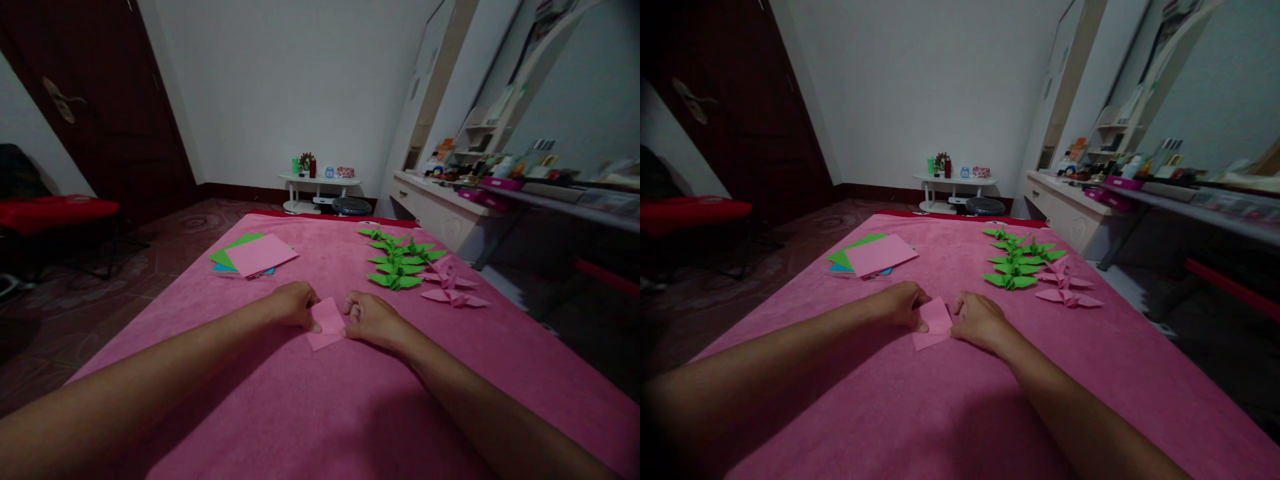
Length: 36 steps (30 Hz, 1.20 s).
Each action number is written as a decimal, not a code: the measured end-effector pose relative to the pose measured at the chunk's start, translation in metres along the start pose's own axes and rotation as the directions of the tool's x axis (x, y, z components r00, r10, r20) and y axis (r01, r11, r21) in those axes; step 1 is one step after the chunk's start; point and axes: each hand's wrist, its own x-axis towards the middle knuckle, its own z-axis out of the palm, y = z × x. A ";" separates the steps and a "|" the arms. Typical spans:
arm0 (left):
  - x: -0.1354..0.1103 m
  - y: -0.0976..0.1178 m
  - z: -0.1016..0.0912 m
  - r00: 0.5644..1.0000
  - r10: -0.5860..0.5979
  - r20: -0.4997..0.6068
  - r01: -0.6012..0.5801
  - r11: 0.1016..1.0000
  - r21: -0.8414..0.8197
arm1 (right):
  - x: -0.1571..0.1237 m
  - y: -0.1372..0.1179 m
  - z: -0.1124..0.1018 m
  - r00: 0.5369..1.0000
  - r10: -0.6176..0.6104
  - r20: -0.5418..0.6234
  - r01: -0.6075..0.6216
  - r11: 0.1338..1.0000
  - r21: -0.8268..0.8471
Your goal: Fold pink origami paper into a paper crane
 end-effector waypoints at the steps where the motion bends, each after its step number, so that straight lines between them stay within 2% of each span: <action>1: -0.001 -0.001 0.001 1.000 0.009 -0.006 -0.010 0.999 -0.030 | 0.000 0.002 0.000 1.000 -0.020 -0.001 0.020 0.999 0.027; 7: -0.003 -0.009 0.007 0.992 -0.009 -0.123 -0.020 0.971 -0.237 | 0.000 0.011 0.005 0.995 -0.103 0.015 0.100 0.988 0.117; 11: 0.003 -0.010 0.000 0.982 0.015 -0.191 -0.108 0.867 -0.487 | 0.003 0.012 0.011 0.991 -0.127 -0.050 0.133 0.978 0.160; 14: 0.009 -0.006 -0.004 0.954 -0.049 -0.296 -0.180 0.698 -0.693 | 0.003 0.006 0.014 0.987 -0.160 -0.023 0.158 0.922 0.353; 18: 0.014 0.004 0.001 0.895 -0.205 -0.397 -0.284 0.426 -0.859 | -0.002 -0.006 0.016 0.993 -0.118 0.018 0.088 0.828 0.554; 21: 0.018 0.010 0.010 0.888 -0.253 -0.384 -0.318 0.266 -0.910 | -0.006 -0.011 0.018 0.997 -0.083 0.009 0.059 0.780 0.622; 25: 0.021 0.012 0.023 0.893 -0.251 -0.373 -0.359 0.101 -0.928 | -0.004 -0.009 0.021 0.997 -0.032 -0.072 0.072 0.735 0.674; 27: 0.022 0.011 0.027 0.910 -0.224 -0.349 -0.345 0.058 -0.937 | 0.001 -0.006 0.023 0.993 0.002 -0.121 0.083 0.720 0.689; 31: 0.020 0.011 0.034 0.942 -0.138 -0.306 -0.300 0.058 -0.952 | 0.013 -0.005 0.027 0.986 0.026 -0.165 0.098 0.707 0.700; 34: 0.019 0.013 0.037 0.937 -0.113 -0.332 -0.331 0.029 -0.943 | 0.021 -0.010 0.030 0.988 0.032 -0.148 0.083 0.704 0.705; 36: 0.019 0.014 0.037 0.924 -0.144 -0.353 -0.356 0.005 -0.934 | 0.025 -0.014 0.033 0.990 0.041 -0.139 0.070 0.705 0.706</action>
